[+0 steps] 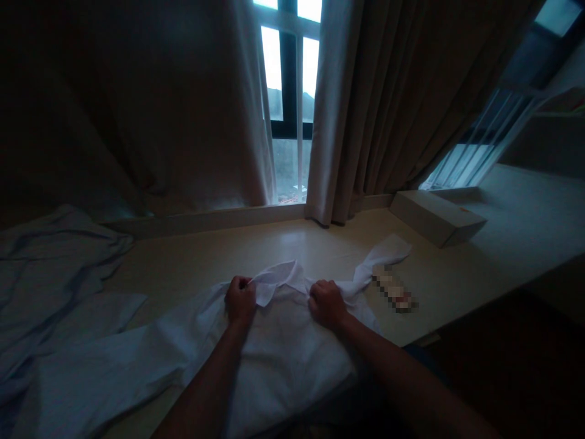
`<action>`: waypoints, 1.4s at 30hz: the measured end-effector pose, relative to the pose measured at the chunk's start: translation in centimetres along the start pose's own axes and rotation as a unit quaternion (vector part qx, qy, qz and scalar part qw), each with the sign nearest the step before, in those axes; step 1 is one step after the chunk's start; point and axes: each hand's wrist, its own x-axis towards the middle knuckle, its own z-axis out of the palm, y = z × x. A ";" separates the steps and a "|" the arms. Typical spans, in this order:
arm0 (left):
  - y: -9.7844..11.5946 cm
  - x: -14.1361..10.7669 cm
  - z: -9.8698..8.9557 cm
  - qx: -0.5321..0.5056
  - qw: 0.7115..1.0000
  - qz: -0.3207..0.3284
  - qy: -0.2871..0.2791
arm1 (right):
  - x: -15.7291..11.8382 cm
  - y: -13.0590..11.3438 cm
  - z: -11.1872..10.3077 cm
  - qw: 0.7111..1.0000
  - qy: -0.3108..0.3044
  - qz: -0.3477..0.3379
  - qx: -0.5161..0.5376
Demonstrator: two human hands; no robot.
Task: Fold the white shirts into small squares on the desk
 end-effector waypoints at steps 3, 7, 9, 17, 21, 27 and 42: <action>0.0 -1.0 -0.6 -0.011 0.999 0.026 0.015 | 1.9 0.2 -0.1 0.985 -0.007 0.138 0.100; 0.5 -1.3 -0.4 -0.008 0.998 0.051 0.027 | 6.5 -0.7 -0.9 0.959 -0.008 0.216 0.182; 0.5 -1.3 -0.2 -0.003 0.998 0.056 0.032 | 8.7 -1.6 -1.0 0.953 -0.012 0.227 0.198; 0.2 -1.3 -0.2 0.004 0.997 0.061 0.045 | 11.8 -3.6 0.2 0.935 -0.093 0.270 0.213; 0.2 -1.1 -0.3 -0.001 0.996 0.041 0.075 | 12.2 -3.0 0.1 0.921 -0.074 0.288 0.252; 0.3 -1.1 -0.2 -0.003 0.996 0.036 0.081 | 12.4 -3.1 -0.9 0.868 -0.097 0.285 0.394; -0.5 -0.9 -0.1 -0.005 0.991 0.125 0.056 | 11.4 -2.6 -5.3 0.604 -0.312 0.248 0.690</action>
